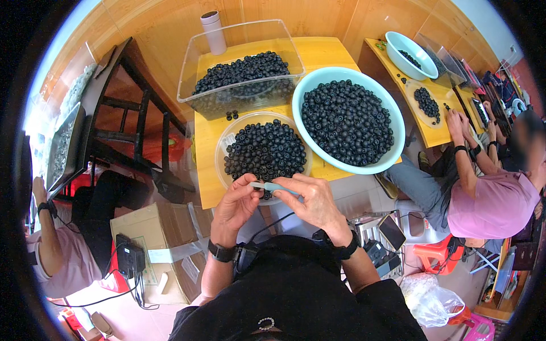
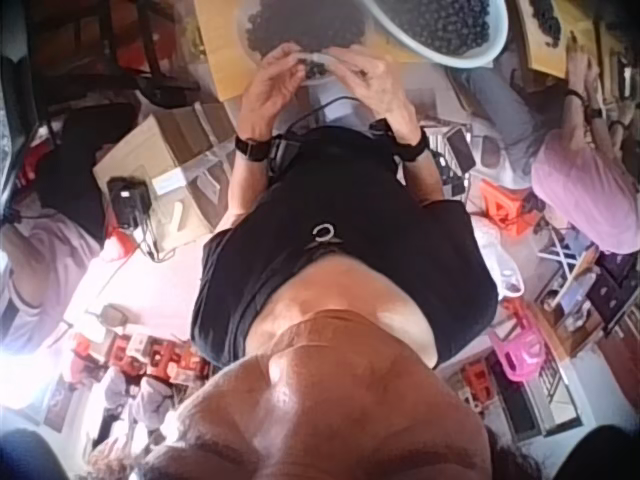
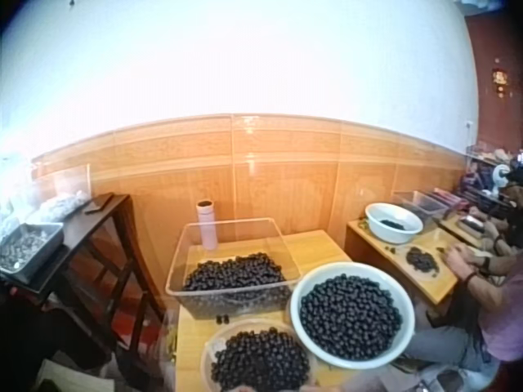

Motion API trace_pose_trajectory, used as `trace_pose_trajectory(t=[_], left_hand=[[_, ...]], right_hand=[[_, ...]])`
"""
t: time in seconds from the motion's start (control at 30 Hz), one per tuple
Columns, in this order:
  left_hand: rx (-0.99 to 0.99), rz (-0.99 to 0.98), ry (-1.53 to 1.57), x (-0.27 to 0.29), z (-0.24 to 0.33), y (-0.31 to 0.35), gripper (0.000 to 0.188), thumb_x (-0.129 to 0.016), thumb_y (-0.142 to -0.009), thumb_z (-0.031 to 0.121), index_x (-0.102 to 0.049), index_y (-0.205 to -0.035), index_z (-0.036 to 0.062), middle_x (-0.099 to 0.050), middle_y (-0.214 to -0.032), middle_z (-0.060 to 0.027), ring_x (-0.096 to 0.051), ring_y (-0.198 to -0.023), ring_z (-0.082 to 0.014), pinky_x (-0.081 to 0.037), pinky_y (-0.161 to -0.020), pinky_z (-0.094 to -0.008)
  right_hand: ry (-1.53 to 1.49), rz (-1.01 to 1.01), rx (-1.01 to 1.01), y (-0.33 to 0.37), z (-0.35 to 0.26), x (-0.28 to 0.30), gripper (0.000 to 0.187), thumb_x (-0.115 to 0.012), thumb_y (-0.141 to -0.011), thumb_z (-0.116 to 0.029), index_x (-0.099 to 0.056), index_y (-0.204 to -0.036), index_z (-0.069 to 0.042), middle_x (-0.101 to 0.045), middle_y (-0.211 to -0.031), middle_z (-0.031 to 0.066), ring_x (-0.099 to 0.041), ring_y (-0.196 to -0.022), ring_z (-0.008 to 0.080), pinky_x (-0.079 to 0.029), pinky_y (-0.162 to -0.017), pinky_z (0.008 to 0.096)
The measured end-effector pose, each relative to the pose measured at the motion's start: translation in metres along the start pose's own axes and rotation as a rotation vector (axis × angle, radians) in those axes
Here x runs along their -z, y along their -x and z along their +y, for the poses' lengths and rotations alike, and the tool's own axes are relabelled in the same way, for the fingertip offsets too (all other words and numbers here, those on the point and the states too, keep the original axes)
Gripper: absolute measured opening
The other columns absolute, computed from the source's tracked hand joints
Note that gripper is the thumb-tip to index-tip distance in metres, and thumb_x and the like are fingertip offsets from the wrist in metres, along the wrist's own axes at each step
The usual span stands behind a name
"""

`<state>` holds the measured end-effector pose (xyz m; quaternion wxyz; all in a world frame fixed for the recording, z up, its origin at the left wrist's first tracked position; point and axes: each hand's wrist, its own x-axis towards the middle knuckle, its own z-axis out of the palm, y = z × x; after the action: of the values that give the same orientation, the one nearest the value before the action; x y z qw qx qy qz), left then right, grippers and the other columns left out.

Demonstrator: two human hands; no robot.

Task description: Sorting and inspecting small black round components on a table using hands and a small stylus tool.

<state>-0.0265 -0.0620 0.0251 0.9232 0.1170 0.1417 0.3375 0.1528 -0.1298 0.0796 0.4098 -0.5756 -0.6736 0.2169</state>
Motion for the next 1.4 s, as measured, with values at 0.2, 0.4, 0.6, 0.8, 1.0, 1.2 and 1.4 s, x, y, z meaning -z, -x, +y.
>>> trace_pose_trajectory(t=[0.2,0.4,0.6,0.8,1.0,1.2,1.4], left_hand=[[0.007,-0.005,-0.041,0.000,-0.002,-0.002,0.014,-0.061,-0.084,0.001,-0.057,-0.097,0.0013,-0.064,-0.084,-0.0091,-0.065,-0.074,-0.0138,-0.057,-0.067,-0.0233],[0.020,0.030,-0.215,0.009,-0.008,-0.001,0.019,-0.063,-0.081,0.001,-0.056,-0.099,0.0027,-0.064,-0.086,-0.0068,-0.065,-0.074,-0.0136,-0.057,-0.065,-0.0243],[0.049,0.079,-0.258,0.006,-0.011,0.002,0.019,-0.062,-0.082,0.003,-0.056,-0.100,0.0032,-0.064,-0.089,-0.0078,-0.065,-0.075,-0.0140,-0.057,-0.066,-0.0253],[-0.207,0.305,-0.488,0.008,0.023,0.005,0.017,-0.060,-0.085,0.005,-0.056,-0.102,0.0018,-0.065,-0.097,-0.0123,-0.064,-0.077,-0.0142,-0.055,-0.070,-0.0258],[-0.411,0.424,-0.678,0.020,0.045,0.009,0.017,-0.060,-0.085,0.004,-0.058,-0.102,0.0002,-0.064,-0.093,-0.0110,-0.063,-0.078,-0.0142,-0.054,-0.071,-0.0258],[-0.381,0.430,-1.127,0.025,0.037,-0.021,0.015,-0.062,-0.079,-0.002,-0.063,-0.094,-0.0019,-0.065,-0.089,-0.0089,-0.063,-0.072,-0.0129,-0.053,-0.065,-0.0255],[-0.535,0.388,-1.639,0.010,0.007,-0.064,0.020,-0.066,-0.070,-0.004,-0.063,-0.089,-0.0003,-0.062,-0.082,-0.0125,-0.063,-0.069,-0.0235,-0.050,-0.063,-0.0339]], right_hand=[[0.032,-0.003,-0.063,0.000,-0.002,0.007,0.022,-0.070,-0.075,-0.012,-0.068,-0.096,-0.005,-0.062,-0.071,0.0106,-0.060,-0.057,0.0237,-0.047,-0.052,0.0322],[0.003,-0.093,0.015,-0.004,-0.010,-0.003,0.032,-0.072,-0.072,-0.012,-0.065,-0.102,-0.006,-0.059,-0.078,0.0091,-0.060,-0.068,0.0278,-0.049,-0.058,0.0342],[-0.010,-0.040,0.018,-0.002,0.001,-0.006,0.028,-0.070,-0.072,-0.009,-0.065,-0.100,-0.007,-0.062,-0.081,0.0104,-0.062,-0.070,0.0277,-0.049,-0.060,0.0349],[0.151,0.341,-0.146,-0.030,0.032,0.038,0.024,-0.070,-0.072,-0.007,-0.066,-0.095,-0.002,-0.065,-0.083,0.0151,-0.064,-0.069,0.0254,-0.048,-0.062,0.0319],[0.245,0.382,-0.362,-0.024,0.041,0.051,0.022,-0.067,-0.076,-0.007,-0.066,-0.097,0.000,-0.062,-0.070,0.0110,-0.055,-0.059,0.0165,-0.044,-0.058,0.0292],[0.262,0.437,-0.364,-0.014,0.049,0.045,0.018,-0.065,-0.076,-0.007,-0.065,-0.092,0.001,-0.064,-0.078,0.0158,-0.061,-0.064,0.0277,-0.046,-0.062,0.0341],[0.265,0.457,-0.377,-0.017,0.054,0.045,0.015,-0.065,-0.077,-0.008,-0.067,-0.090,-0.001,-0.065,-0.081,0.0148,-0.064,-0.073,0.0317,-0.048,-0.065,0.0366]])
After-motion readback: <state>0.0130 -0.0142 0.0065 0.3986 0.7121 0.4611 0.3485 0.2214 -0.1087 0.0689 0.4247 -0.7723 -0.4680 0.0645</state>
